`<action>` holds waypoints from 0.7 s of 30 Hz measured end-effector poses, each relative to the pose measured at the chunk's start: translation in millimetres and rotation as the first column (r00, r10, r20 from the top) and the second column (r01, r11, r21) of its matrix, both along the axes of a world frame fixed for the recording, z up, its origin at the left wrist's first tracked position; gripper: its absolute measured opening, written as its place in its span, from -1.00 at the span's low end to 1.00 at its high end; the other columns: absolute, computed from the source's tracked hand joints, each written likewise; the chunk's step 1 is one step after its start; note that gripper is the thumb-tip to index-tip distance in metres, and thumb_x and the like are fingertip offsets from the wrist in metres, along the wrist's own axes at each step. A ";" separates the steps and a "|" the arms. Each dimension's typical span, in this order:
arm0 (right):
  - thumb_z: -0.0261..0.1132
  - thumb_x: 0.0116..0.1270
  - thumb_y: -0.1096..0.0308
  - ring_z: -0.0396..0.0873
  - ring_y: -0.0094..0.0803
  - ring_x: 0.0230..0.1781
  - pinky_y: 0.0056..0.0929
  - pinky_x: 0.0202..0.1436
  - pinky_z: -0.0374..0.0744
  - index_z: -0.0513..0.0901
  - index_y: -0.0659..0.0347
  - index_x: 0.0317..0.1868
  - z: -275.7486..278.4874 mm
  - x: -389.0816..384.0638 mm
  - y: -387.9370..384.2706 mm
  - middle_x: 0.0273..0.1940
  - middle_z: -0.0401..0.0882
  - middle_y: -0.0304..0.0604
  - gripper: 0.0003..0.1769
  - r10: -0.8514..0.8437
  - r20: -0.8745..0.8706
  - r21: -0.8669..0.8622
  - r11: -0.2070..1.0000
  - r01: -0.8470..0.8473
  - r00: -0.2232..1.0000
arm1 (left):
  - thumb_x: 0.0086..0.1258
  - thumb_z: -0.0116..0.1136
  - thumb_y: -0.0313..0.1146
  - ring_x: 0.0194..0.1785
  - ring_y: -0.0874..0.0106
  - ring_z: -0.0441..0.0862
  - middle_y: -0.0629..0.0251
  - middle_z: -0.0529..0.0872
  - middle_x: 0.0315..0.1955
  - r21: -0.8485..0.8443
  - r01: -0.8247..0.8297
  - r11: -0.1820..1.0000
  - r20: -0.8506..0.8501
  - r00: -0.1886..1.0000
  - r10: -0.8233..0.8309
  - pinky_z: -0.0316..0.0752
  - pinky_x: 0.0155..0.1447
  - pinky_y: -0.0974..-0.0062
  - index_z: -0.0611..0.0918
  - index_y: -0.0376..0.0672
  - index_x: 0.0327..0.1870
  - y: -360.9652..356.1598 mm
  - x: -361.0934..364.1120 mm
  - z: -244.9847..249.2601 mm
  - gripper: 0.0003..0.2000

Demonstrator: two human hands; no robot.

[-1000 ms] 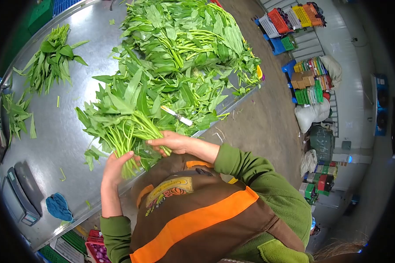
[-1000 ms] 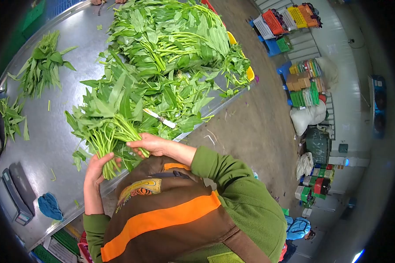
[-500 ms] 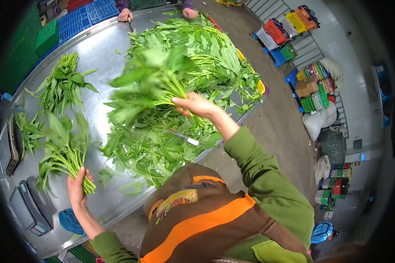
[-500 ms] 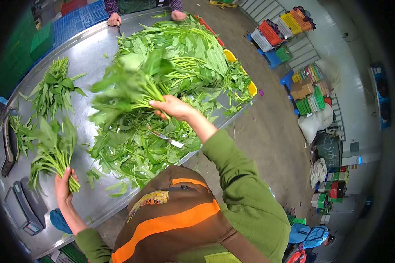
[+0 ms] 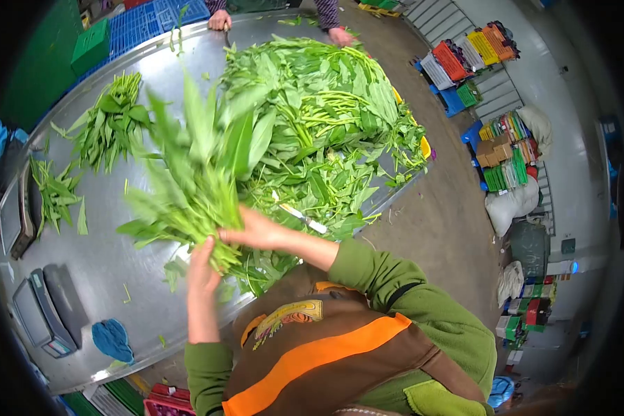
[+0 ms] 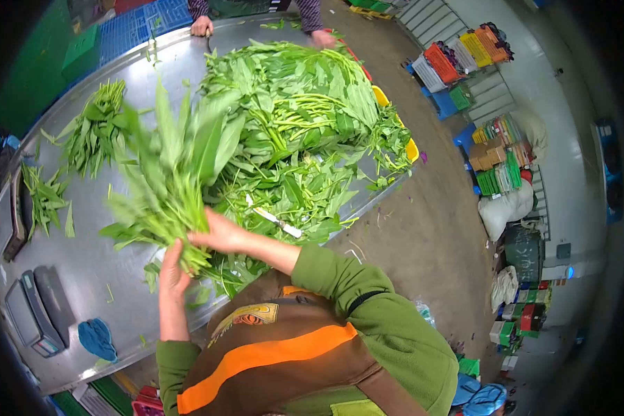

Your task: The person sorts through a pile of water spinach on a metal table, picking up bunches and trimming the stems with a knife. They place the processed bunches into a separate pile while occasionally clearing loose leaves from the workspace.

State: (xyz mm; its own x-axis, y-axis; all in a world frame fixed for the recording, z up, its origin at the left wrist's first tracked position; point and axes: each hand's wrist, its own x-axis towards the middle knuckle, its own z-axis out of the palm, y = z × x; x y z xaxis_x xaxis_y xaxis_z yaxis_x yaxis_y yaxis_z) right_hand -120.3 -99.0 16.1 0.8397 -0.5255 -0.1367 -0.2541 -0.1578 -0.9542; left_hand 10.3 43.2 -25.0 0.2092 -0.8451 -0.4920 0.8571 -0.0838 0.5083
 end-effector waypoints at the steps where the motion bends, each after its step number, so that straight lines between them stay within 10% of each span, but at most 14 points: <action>1: 0.42 0.21 0.09 0.41 -0.03 0.25 -0.20 0.34 0.37 0.23 0.30 0.38 -3.2 -10.3 13.1 0.19 0.43 0.26 -0.15 0.187 -0.135 0.096 0.980 -0.175 0.973 | 0.33 0.31 -0.27 -0.04 0.41 0.64 0.25 0.68 -0.09 0.014 -0.007 1.000 -0.013 1.000 0.007 0.61 0.04 0.41 0.51 -0.19 0.14 1.3 -11.6 -16.7 -0.59; 4: 0.47 0.11 0.01 0.31 0.14 0.28 -0.14 0.37 0.32 0.17 0.51 0.36 -13.7 -24.4 52.5 0.27 0.28 0.31 0.02 0.190 -0.512 -0.149 0.941 -0.305 0.837 | 0.31 0.32 -0.28 -0.02 0.39 0.65 0.26 0.67 -0.05 0.138 0.020 0.990 -0.103 0.995 -0.006 0.60 0.06 0.38 0.53 -0.17 0.11 2.9 -43.4 -22.3 -0.61; 13: 0.46 0.01 -0.18 0.30 -0.08 0.19 -0.20 0.33 0.24 0.44 0.48 0.19 15.1 -24.2 43.5 0.11 0.39 0.09 -0.04 0.178 -0.486 -0.485 0.760 -0.433 0.856 | 0.32 0.28 -0.33 -0.04 0.37 0.66 0.20 0.68 -0.09 0.218 0.051 0.975 -0.052 0.998 -0.041 0.61 0.02 0.37 0.56 -0.21 0.09 2.4 -37.7 -23.0 -0.65; 18: 0.32 0.22 -0.13 0.41 -0.07 0.12 -0.22 0.23 0.37 0.54 0.38 0.11 9.4 -40.4 25.9 0.04 0.48 0.08 -0.28 0.145 -0.354 -0.358 0.892 -0.277 0.924 | 0.21 0.32 -0.45 -0.25 0.36 0.67 0.18 0.68 -0.24 0.246 0.100 0.964 -0.045 0.995 -0.091 0.63 -0.13 0.44 0.53 -0.26 0.06 17.0 -11.3 -9.7 -0.62; 21: 0.15 0.40 -0.08 0.55 -0.12 0.06 -0.22 0.16 0.49 0.59 0.29 0.09 -14.8 -51.2 7.6 0.02 0.58 0.04 -0.43 0.149 -0.364 0.131 0.986 -0.108 0.919 | 0.11 0.35 -0.54 -0.29 0.41 0.66 0.23 0.68 -0.33 0.273 0.149 0.951 0.458 0.849 -0.264 0.58 -0.17 0.48 0.56 -0.30 0.00 29.8 2.4 20.3 -0.61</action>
State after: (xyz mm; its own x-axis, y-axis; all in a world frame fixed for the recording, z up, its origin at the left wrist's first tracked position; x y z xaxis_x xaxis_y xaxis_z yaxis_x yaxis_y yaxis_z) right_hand -171.5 -91.4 1.4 0.7768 -0.3819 -0.5008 -0.5778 -0.1159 -0.8079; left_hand 12.7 73.0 -4.7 0.3016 -0.7781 -0.5509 0.4571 -0.3891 0.7998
